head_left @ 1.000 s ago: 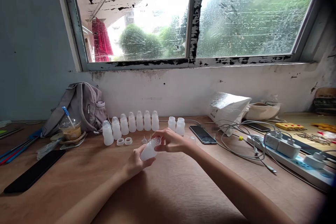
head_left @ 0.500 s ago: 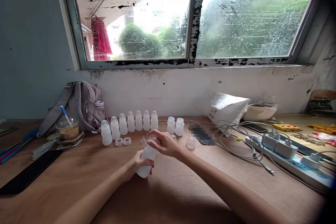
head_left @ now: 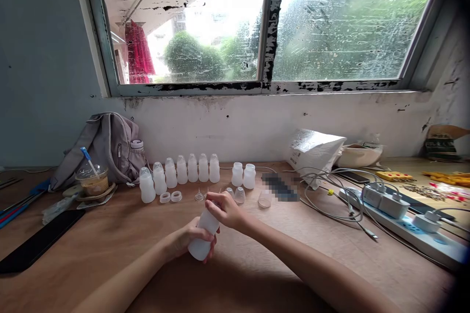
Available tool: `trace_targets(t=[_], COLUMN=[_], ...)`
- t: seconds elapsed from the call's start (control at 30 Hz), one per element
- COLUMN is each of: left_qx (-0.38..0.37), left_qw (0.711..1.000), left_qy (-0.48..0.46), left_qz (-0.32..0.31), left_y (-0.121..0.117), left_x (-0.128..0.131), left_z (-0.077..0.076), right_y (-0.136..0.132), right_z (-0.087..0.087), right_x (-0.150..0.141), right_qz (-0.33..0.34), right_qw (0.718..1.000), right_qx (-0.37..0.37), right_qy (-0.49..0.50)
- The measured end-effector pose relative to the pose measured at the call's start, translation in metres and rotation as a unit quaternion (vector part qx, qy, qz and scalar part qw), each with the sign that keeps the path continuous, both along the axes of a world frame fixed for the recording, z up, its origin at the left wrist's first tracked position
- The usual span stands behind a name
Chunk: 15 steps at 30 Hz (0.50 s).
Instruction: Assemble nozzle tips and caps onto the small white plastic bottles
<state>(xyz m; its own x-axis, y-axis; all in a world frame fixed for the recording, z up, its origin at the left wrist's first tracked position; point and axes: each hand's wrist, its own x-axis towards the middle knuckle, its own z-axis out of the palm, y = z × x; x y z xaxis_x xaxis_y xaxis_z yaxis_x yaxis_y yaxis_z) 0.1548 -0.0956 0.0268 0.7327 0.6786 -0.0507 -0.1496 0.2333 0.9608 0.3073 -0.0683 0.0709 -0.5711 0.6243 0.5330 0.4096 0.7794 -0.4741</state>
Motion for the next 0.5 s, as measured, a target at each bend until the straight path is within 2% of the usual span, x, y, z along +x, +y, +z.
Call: trace_targets(t=[0.17,0.33,0.43,0.5], left_qx=[0.033,0.084,0.162,0.242], left_qw=[0.998,0.989,0.970,0.939], left_qy=[0.023,0.078,0.126,0.166], left_qz=[0.041,0.090,0.130,0.177], left_y=[-0.006,-0.004,0.001,0.006], left_x=[0.006,0.009,0.008,0.005], left_z=[0.004,-0.001,-0.003,-0.001], right_y=[0.001,0.001,0.006,0.012], right_z=[0.001,0.001,-0.001,0.000], right_x=[0.002,0.005,0.010,0.014], right_qz=[-0.021,-0.026,-0.029,-0.032], right_qw=[0.998,0.994,0.989,0.987], right_qx=[0.027,0.063,0.084,0.072], right_qy=[-0.045,-0.086,-0.116,-0.139])
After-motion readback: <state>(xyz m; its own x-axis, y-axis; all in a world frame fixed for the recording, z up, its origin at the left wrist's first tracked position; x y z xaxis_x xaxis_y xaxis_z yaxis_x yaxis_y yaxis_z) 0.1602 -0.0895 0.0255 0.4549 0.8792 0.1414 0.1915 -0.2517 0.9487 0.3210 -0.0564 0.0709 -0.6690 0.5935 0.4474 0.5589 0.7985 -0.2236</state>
